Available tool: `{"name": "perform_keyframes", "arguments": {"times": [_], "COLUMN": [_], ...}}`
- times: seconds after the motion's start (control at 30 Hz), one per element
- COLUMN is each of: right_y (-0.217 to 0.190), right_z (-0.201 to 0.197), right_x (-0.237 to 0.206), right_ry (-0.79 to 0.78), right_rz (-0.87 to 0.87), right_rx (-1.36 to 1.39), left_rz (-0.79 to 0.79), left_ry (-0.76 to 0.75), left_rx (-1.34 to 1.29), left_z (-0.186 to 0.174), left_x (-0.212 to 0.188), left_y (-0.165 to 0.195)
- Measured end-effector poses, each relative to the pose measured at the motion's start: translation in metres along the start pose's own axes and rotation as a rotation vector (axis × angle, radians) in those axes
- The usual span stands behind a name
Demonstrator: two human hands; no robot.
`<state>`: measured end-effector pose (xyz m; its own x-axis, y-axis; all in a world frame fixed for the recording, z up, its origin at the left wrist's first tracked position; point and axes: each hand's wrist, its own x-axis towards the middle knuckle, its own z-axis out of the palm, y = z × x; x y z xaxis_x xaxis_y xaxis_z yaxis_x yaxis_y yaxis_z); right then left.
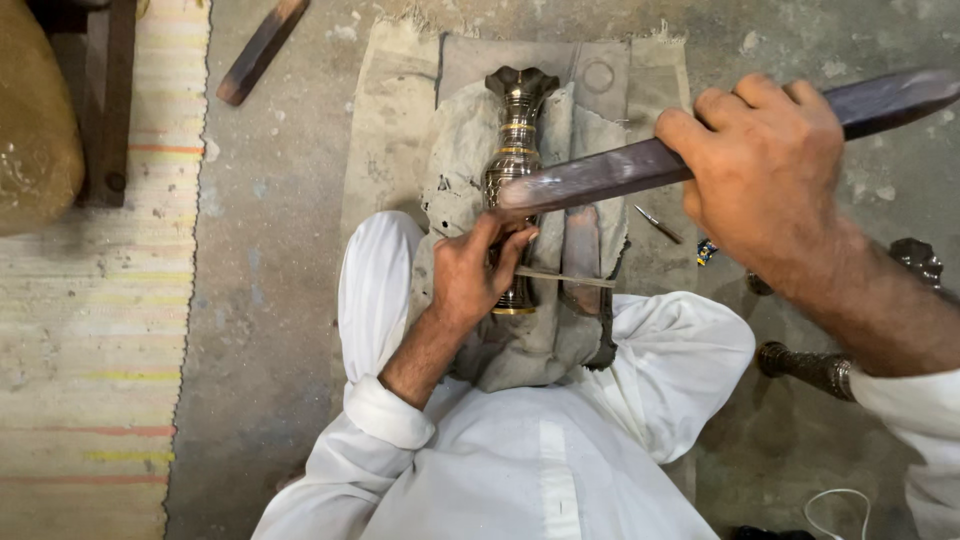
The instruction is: The person sits cross-legged on the floor with an ornate brass vase braced against a cloth pad on their lap. They hold a small chisel against the vase surface and repeatedly strike it with a wooden mallet, repositioning the chisel and rotating the vase to work different areas of the pattern.
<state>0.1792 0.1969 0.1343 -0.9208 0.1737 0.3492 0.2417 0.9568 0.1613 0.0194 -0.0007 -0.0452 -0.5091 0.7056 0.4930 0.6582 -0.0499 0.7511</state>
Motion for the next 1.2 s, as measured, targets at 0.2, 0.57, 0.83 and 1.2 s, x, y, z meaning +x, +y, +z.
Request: {"name": "perform_keyframes", "arguments": {"times": [0.2, 0.57, 0.83, 1.2], "right_y": [0.003, 0.017, 0.008, 0.008], "right_z": [0.008, 0.061, 0.079, 0.074], "right_x": [-0.017, -0.067, -0.091, -0.091], "right_ry": [-0.096, -0.263, -0.005, -0.003], "right_rz": [0.058, 0.42, 0.509, 0.419], "right_rx": [-0.049, 0.301, 0.355, 0.281], "left_rz": [0.04, 0.029, 0.081, 0.048], "left_ry": [0.03, -0.341, -0.446, -0.458], "left_rx": [-0.092, -0.183, 0.058, 0.104], "left_z": [-0.002, -0.021, -0.016, -0.014], "left_x": [-0.001, 0.052, 0.056, 0.057], "left_y": [0.001, 0.006, 0.012, 0.016]}}
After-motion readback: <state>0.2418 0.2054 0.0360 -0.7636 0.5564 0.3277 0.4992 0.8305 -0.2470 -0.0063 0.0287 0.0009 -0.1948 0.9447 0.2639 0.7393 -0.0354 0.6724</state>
